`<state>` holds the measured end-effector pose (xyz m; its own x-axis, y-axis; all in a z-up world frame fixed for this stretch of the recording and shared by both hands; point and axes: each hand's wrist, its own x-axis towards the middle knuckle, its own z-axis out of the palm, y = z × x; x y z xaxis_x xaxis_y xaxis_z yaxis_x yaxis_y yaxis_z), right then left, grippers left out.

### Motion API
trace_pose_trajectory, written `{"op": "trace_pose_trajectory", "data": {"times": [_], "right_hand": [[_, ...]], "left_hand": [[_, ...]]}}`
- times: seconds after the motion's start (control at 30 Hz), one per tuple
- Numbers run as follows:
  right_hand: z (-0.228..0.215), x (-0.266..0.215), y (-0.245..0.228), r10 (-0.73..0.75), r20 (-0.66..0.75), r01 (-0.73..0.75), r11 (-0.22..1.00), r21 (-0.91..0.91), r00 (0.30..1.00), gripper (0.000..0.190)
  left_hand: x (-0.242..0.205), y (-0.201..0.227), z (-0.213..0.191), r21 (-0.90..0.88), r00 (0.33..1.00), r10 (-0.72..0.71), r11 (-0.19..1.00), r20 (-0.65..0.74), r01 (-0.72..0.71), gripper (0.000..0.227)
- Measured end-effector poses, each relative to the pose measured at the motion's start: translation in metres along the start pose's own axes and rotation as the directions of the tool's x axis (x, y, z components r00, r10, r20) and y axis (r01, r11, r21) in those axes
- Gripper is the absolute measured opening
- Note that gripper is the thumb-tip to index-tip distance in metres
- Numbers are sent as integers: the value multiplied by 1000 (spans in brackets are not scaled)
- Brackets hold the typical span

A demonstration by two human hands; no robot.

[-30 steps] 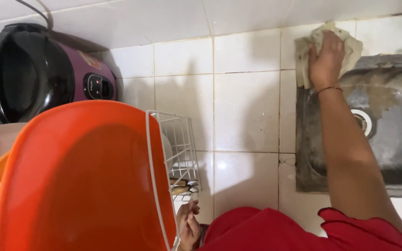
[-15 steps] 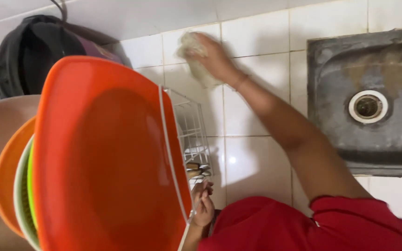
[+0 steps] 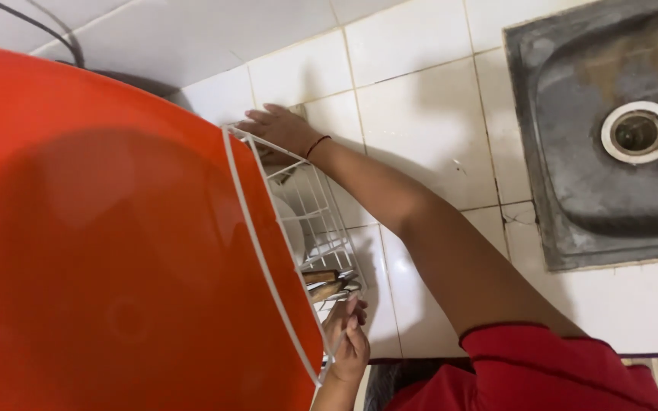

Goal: Cleaning the kitchen counter and sink area with a rag and then rinsing the rag.

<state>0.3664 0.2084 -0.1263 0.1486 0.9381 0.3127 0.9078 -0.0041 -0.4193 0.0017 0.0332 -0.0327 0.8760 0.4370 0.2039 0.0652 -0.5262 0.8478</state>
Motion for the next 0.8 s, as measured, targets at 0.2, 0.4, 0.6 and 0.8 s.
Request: {"op": "trace_pose_trajectory", "data": {"times": [0.2,0.4,0.6,0.8], "right_hand": [[-43,-65,-20,396,-83,-403,876,-264,914,56],[-47,-167,23,703,-460,-817,568,-97,543,75],[-71,-298,60,713,-626,-943,312,-121,316,77],[-138,-337,23,809,-588,-983,92,157,-18,63]], "left_hand": [[0,-8,-6,-75,999,5,997,40,-2,36],[11,-9,-10,-96,989,123,989,85,-115,34],[11,-14,-4,-129,991,126,984,51,-119,33],[17,-10,-2,-155,988,154,977,23,-149,29]]}}
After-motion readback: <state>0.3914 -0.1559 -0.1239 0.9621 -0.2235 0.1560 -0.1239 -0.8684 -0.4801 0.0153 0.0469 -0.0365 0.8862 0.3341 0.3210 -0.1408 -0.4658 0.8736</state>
